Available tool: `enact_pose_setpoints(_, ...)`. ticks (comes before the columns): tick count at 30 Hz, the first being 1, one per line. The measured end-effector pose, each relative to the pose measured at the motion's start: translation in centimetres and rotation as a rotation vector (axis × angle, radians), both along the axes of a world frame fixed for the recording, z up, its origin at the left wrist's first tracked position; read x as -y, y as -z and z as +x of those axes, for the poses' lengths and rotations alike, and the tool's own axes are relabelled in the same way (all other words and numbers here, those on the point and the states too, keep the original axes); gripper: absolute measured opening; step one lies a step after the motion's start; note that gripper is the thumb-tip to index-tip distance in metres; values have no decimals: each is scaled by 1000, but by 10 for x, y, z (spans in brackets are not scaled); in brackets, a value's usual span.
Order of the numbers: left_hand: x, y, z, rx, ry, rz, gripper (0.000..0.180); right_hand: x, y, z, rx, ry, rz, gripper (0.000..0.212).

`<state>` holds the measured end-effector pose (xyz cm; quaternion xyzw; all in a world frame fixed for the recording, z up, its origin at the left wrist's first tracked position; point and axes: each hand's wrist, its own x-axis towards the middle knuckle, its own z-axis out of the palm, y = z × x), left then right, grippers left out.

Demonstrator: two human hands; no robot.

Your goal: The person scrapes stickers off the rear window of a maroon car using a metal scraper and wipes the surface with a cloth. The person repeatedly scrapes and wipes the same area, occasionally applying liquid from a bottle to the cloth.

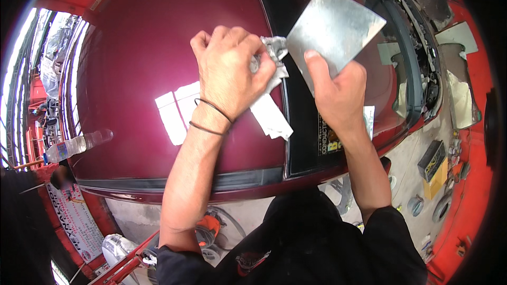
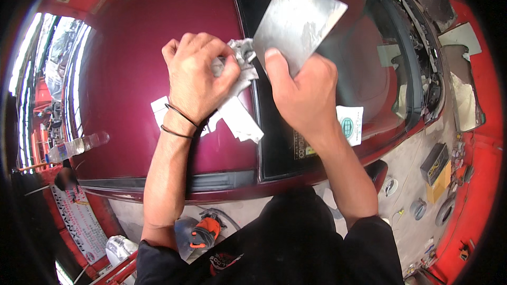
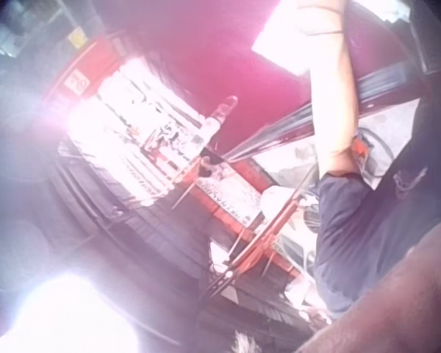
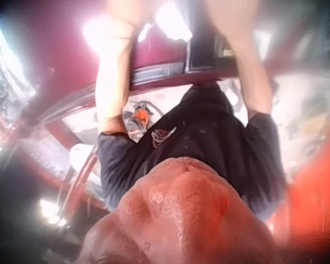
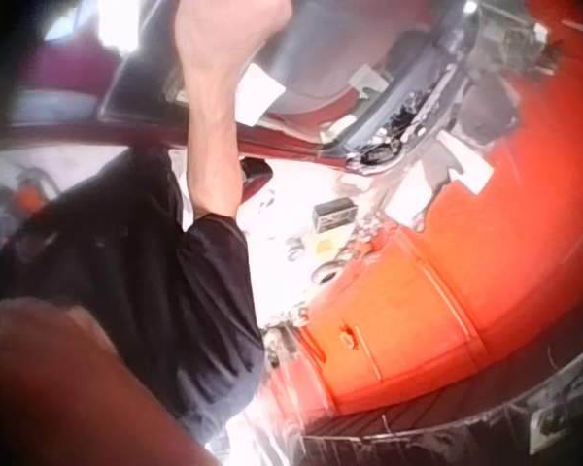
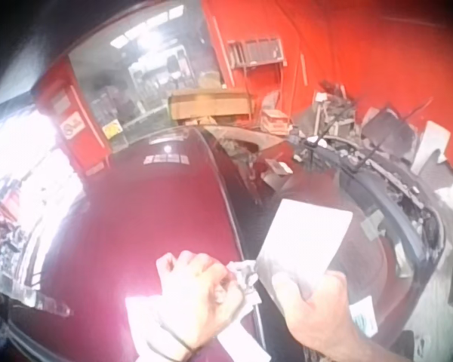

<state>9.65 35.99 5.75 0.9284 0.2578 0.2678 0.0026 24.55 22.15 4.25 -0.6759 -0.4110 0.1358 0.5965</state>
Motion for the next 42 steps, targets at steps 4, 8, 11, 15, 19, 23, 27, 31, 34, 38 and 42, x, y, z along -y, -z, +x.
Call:
enact_pose_setpoints(4,1,-2,1,16,0,-19,8,-2,-1,-4,16,32,11,21)
enact_pose_setpoints(8,3,-5,1,10,4,-55,10,-5,-2,-5,19,-1,-95,23)
enact_pose_setpoints(11,5,-6,2,33,35,-88,11,-3,0,-11,-106,-8,-139,22)
enact_pose_setpoints(15,7,-5,3,35,71,-159,12,6,16,-20,-106,30,-61,17)
enact_pose_setpoints(19,8,-7,4,31,22,-206,12,8,27,-25,-118,100,4,15)
enact_pose_setpoints(23,7,-5,4,5,-5,-145,14,5,32,-23,-49,82,-3,13)
enact_pose_setpoints(27,7,-6,4,3,25,-149,13,2,25,-22,13,48,9,11)
enact_pose_setpoints(31,6,-11,5,-8,63,-206,10,-1,20,-22,72,-6,-56,10)
enact_pose_setpoints(34,4,-9,5,32,62,-212,10,-5,19,-19,181,-28,-71,10)
enact_pose_setpoints(38,5,-1,5,111,1,-147,8,-5,8,-20,312,-92,-169,14)
enact_pose_setpoints(42,4,-1,6,143,-52,-126,7,-10,-4,-29,504,-46,-271,21)
